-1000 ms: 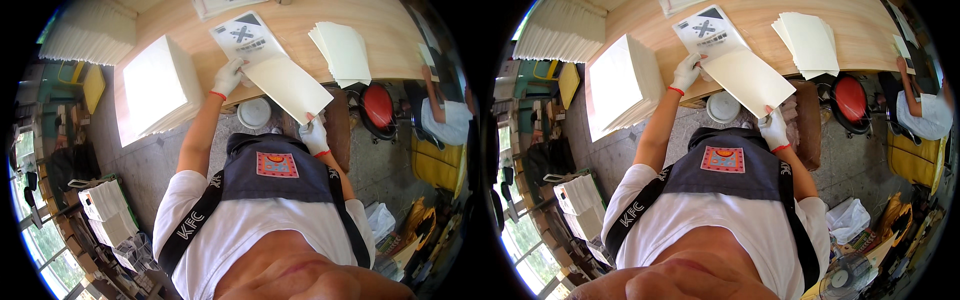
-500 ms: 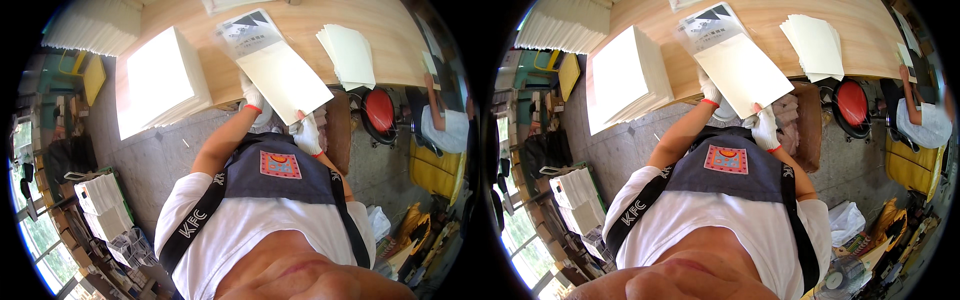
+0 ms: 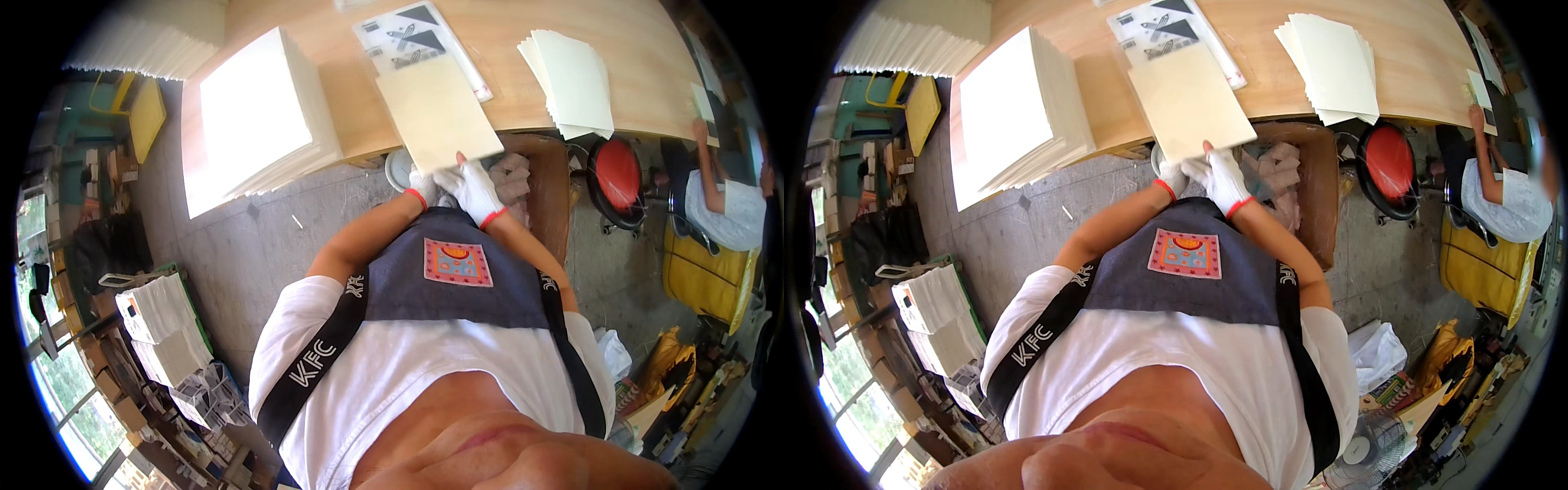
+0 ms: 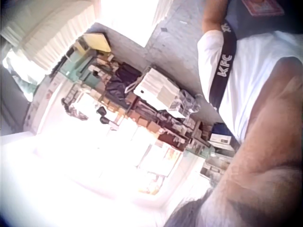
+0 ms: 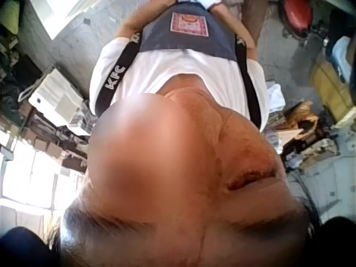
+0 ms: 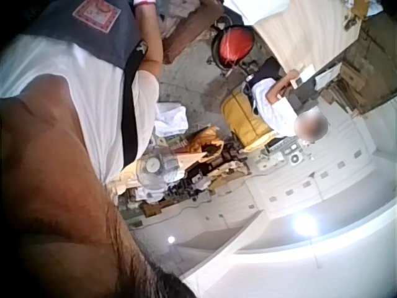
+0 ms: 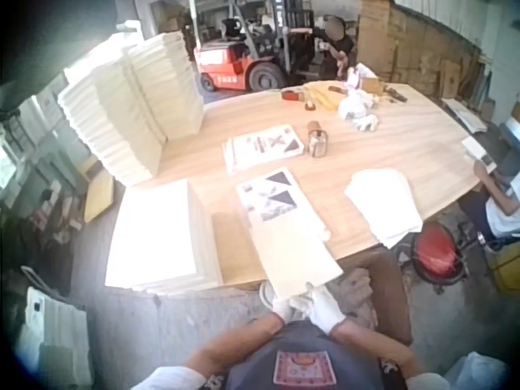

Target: The person repeatedly picks up a white sheet of paper, folds it in half, and places it on a stack. The person wears white gloves and a KFC-branded apron while performing this repetitive folding task at a wooden table.

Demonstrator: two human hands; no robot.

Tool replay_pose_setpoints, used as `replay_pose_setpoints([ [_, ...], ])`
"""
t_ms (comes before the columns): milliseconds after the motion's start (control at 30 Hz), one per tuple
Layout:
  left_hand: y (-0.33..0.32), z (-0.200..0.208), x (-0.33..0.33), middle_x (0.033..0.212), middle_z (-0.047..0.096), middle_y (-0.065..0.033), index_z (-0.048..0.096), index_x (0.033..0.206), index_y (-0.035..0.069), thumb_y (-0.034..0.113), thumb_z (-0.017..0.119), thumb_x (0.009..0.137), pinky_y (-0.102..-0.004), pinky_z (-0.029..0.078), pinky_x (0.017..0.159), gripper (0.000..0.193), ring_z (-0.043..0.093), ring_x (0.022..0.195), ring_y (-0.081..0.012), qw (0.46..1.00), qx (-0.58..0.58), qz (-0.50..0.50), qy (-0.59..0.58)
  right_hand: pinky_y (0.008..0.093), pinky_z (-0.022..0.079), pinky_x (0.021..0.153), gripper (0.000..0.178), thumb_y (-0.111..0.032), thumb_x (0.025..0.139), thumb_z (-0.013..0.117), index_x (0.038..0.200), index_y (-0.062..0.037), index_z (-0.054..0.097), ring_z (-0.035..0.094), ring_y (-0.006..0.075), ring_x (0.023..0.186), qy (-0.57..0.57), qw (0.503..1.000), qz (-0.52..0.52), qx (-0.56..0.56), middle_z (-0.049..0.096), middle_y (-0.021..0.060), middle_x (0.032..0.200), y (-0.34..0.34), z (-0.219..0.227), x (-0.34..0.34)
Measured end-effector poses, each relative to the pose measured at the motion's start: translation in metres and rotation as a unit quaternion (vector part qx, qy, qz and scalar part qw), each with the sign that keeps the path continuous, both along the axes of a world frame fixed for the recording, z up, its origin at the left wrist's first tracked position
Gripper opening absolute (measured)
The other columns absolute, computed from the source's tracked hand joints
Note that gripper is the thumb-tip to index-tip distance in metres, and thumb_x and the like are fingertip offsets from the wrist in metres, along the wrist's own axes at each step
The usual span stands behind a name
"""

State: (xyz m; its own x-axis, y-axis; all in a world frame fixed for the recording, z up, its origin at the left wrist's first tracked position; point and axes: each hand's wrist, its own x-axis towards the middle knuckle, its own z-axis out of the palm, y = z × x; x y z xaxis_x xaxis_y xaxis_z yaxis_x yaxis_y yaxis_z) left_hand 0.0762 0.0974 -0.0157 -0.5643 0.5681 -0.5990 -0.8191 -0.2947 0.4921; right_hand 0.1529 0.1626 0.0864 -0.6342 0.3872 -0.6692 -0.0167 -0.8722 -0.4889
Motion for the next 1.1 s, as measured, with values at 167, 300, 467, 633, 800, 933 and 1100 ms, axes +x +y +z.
replay_pose_setpoints([
  [167, -0.005, 0.004, -0.003, 0.094, 0.059, -0.0137, 0.053, 0.100, 0.002, 0.011, 0.040, 0.086, -0.0368, 0.051, 0.072, 0.021, 0.060, 0.077, -0.0257, 0.989, -0.068, -0.103, 0.082, 0.0487, 0.051, 0.081, 0.024, -0.005, 0.087, 0.040, 0.108, 0.0017, 0.032, 0.057, 0.0381, 0.091, 0.109, 0.992, 0.024, -0.051, 0.047, 0.0202, 0.099, 0.038, -0.045, -0.062],
  [300, -0.023, 0.020, -0.024, 0.104, 0.055, -0.0087, 0.047, 0.101, 0.002, 0.005, 0.043, 0.084, -0.0397, 0.053, 0.068, 0.017, 0.060, 0.085, -0.0242, 0.986, -0.015, -0.167, 0.013, 0.0302, 0.050, 0.061, 0.020, -0.016, 0.089, 0.041, 0.097, -0.0030, 0.053, 0.062, 0.0236, 0.070, -0.058, 0.897, 0.289, 0.329, 0.062, 0.0097, 0.075, 0.057, -0.025, -0.051],
  [467, -0.055, 0.054, -0.038, 0.106, 0.054, -0.0076, 0.048, 0.102, 0.002, 0.012, 0.047, 0.086, -0.0409, 0.053, 0.071, 0.019, 0.059, 0.088, -0.0241, 0.989, -0.117, -0.072, 0.059, 0.0331, 0.046, 0.056, 0.018, -0.019, 0.085, 0.044, 0.094, -0.0108, 0.057, 0.061, 0.0222, 0.065, -0.076, 0.726, 0.405, 0.551, 0.063, 0.0093, 0.073, 0.033, 0.013, -0.043],
  [633, -0.070, 0.047, -0.064, 0.093, 0.060, -0.0128, 0.054, 0.100, -0.003, 0.008, 0.043, 0.085, -0.0319, 0.055, 0.065, 0.021, 0.064, 0.077, -0.0230, 0.961, -0.174, -0.139, 0.165, 0.0434, 0.045, 0.059, 0.016, -0.023, 0.083, 0.047, 0.097, -0.0167, 0.048, 0.059, 0.0326, 0.071, -0.042, 0.446, 0.415, 0.792, 0.061, 0.0126, 0.073, 0.020, -0.023, -0.062],
  [800, -0.072, 0.046, -0.072, 0.090, 0.062, -0.0142, 0.055, 0.099, -0.005, 0.010, 0.044, 0.085, -0.0320, 0.054, 0.066, 0.023, 0.064, 0.077, -0.0234, 0.952, -0.185, -0.176, 0.171, 0.0457, 0.044, 0.055, 0.015, -0.025, 0.083, 0.047, 0.091, -0.0124, 0.047, 0.060, 0.0331, 0.070, -0.028, 0.373, 0.448, 0.812, 0.061, 0.0134, 0.074, 0.011, -0.028, -0.079],
  [933, -0.074, 0.047, -0.068, 0.088, 0.062, -0.0141, 0.054, 0.096, -0.006, 0.010, 0.046, 0.085, -0.0318, 0.054, 0.065, 0.021, 0.064, 0.075, -0.0232, 0.972, -0.159, -0.130, 0.117, 0.0374, 0.048, 0.053, 0.014, -0.022, 0.084, 0.049, 0.088, -0.0086, 0.050, 0.061, 0.0262, 0.060, 0.048, 0.435, 0.433, 0.788, 0.063, 0.0102, 0.073, 0.020, -0.022, -0.068],
  [1100, -0.092, 0.043, -0.068, 0.087, 0.061, -0.0139, 0.056, 0.092, -0.004, 0.011, 0.049, 0.085, -0.0278, 0.054, 0.064, 0.018, 0.064, 0.071, -0.0216, 0.937, -0.218, -0.156, 0.225, 0.0262, 0.048, 0.053, 0.009, -0.009, 0.083, 0.050, 0.090, -0.0030, 0.049, 0.059, 0.0172, 0.062, -0.032, 0.934, -0.099, 0.341, 0.060, 0.0097, 0.076, 0.124, -0.038, 0.048],
])
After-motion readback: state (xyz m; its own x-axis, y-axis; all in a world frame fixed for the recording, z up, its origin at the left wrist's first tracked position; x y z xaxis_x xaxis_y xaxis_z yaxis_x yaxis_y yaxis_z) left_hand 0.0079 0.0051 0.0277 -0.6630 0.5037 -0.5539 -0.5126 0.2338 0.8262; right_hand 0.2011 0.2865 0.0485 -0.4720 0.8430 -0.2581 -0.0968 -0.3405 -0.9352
